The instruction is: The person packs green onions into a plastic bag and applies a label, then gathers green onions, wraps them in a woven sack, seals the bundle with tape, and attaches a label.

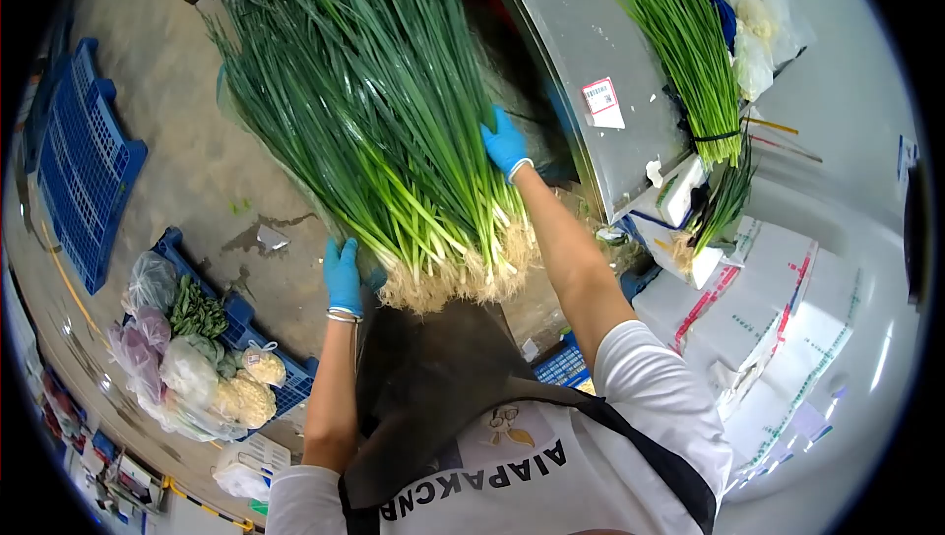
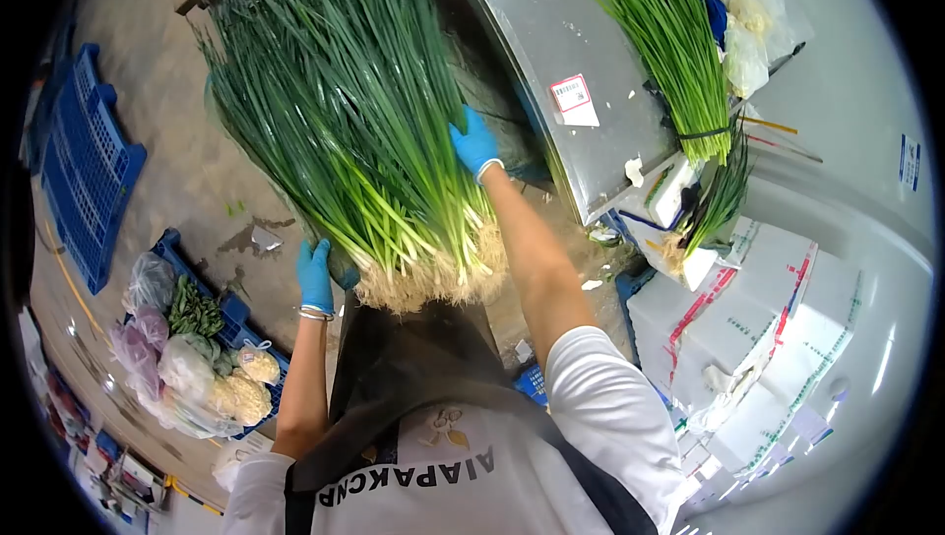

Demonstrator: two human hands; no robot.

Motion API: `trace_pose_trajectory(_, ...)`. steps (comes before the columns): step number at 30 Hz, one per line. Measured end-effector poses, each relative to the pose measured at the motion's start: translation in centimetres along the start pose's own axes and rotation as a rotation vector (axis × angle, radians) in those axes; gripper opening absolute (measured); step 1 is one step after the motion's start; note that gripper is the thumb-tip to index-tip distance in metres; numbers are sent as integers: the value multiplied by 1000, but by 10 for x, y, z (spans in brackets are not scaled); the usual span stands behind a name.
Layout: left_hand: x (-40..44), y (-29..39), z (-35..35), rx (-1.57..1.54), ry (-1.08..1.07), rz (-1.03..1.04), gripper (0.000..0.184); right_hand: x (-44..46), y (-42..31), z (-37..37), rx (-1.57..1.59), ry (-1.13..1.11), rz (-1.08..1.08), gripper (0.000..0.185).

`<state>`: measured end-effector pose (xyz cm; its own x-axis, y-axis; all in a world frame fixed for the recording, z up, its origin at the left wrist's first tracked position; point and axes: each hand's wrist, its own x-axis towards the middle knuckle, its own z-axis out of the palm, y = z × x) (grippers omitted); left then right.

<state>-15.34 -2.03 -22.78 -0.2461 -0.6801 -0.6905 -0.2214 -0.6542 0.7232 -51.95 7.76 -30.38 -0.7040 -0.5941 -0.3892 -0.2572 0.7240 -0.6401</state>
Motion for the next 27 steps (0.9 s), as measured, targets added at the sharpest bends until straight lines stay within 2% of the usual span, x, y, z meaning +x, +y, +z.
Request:
trace_pose_trajectory(1,0,-3,3,8,-8,10,26,-8,-11,0,-76,38,4,62)
trace_pose_trajectory(2,-1,-1,9,-7,-25,-4,26,-16,-28,-3,-145,-27,58,58)
trace_pose_trajectory(3,-5,5,15,-22,-38,-19,26,-22,-33,-1,-141,28,-125,57)
trace_pose_trajectory(5,-7,11,25,14,-56,-21,26,-27,-49,-10,-169,-86,-201,60)
trace_pose_trajectory(8,-8,15,30,153,-43,-16,27,-6,-37,-6,-327,-68,-266,64)
trace_pose_trajectory(12,-5,4,28,-1,21,-5,22,3,-31,-9,-328,-124,-107,74)
trace_pose_trajectory(15,1,2,20,30,68,-10,26,6,-23,-18,-109,-114,-82,81)
trace_pose_trajectory(17,1,1,11,87,40,-16,32,17,-17,-22,456,-197,43,91)
trace_pose_trajectory(19,3,-2,7,80,40,-42,31,18,-15,-17,487,-7,55,94)
trace_pose_trajectory(21,2,-1,10,89,35,-41,30,6,-27,12,-184,2,10,94)
trace_pose_trajectory(25,4,-2,2,94,33,0,27,16,-29,-26,-43,-123,26,93)
trace_pose_trajectory(27,5,-5,-4,30,82,-8,23,20,-16,-32,3,90,36,91)
